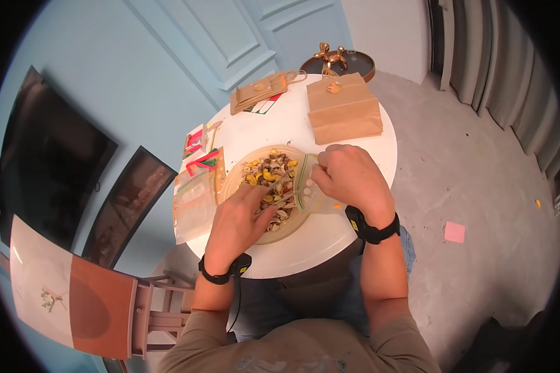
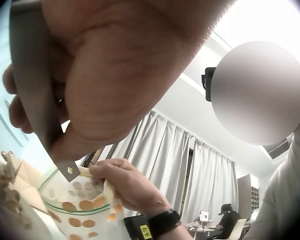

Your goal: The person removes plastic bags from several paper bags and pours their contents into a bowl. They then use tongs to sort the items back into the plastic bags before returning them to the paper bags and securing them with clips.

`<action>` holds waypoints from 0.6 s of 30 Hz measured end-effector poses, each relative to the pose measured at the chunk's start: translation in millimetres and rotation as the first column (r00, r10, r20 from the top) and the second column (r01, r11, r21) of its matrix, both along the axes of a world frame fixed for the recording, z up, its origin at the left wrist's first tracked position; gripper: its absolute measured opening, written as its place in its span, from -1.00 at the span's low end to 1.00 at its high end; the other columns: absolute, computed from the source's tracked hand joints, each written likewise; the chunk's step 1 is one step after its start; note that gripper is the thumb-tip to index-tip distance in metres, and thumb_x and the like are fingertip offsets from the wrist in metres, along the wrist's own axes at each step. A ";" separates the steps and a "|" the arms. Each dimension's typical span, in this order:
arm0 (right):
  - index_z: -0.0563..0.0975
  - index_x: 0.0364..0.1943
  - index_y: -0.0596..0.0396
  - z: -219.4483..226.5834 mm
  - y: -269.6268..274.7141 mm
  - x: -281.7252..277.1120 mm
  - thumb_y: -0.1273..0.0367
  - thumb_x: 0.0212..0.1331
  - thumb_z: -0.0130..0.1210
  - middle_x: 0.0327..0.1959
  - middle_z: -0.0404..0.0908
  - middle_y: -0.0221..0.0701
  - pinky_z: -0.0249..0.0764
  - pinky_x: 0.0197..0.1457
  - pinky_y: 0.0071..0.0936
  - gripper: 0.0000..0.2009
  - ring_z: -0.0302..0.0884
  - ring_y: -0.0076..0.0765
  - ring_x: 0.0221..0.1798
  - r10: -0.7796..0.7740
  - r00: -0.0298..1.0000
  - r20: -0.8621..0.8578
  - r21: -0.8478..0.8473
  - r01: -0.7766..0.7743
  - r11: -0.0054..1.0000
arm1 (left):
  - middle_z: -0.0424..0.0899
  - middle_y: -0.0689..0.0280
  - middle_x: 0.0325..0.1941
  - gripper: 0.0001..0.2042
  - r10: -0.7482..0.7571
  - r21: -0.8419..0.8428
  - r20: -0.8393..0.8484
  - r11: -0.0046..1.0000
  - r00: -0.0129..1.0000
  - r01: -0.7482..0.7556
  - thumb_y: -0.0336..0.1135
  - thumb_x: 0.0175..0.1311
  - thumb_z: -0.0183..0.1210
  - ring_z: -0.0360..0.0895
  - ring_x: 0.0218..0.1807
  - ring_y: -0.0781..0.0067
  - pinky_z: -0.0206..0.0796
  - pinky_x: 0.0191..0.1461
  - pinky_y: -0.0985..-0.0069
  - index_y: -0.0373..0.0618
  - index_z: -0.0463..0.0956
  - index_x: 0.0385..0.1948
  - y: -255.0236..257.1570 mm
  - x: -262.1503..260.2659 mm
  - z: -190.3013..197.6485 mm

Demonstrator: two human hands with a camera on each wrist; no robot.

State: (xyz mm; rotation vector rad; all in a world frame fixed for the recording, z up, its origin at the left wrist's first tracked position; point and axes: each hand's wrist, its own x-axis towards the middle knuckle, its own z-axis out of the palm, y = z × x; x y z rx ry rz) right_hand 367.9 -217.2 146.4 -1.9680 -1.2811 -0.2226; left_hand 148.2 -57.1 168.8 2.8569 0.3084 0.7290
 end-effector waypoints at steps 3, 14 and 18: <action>0.70 -0.51 0.29 -0.8 -2.6 2.9 0.35 0.26 0.21 -0.44 0.69 0.03 0.63 -0.09 0.06 -0.73 0.70 0.24 -0.30 0.002 1.000 0.008 0.006 -0.002 1.000 | 0.76 0.02 -0.13 -0.69 0.088 -0.018 -0.020 0.996 0.996 -0.089 -0.30 0.37 0.48 0.76 -0.17 -0.17 0.61 -0.08 0.08 -0.25 0.74 0.05 11.3 -8.3 -7.7; 0.71 -0.50 0.29 1.2 -5.1 1.3 0.35 0.26 0.22 -0.42 0.71 0.02 0.64 -0.08 0.05 -0.73 0.71 0.22 -0.29 0.007 1.000 0.007 -0.001 -0.007 1.000 | 0.73 -0.02 -0.18 -0.78 0.226 0.041 -0.098 0.974 0.969 -0.223 -0.33 0.38 0.43 0.75 -0.17 -0.25 0.62 -0.12 -0.01 -0.26 0.69 -0.08 36.7 -33.8 -46.2; 0.72 -0.50 0.29 0.5 -5.1 2.2 0.34 0.27 0.22 -0.41 0.72 0.02 0.64 -0.07 0.05 -0.72 0.72 0.22 -0.27 0.007 1.000 -0.007 -0.012 -0.007 1.000 | 0.73 0.00 -0.20 -0.83 0.238 0.066 -0.117 0.971 0.964 -0.232 -0.35 0.40 0.43 0.75 -0.18 -0.23 0.61 -0.15 -0.01 -0.23 0.68 -0.14 35.0 -33.9 -43.4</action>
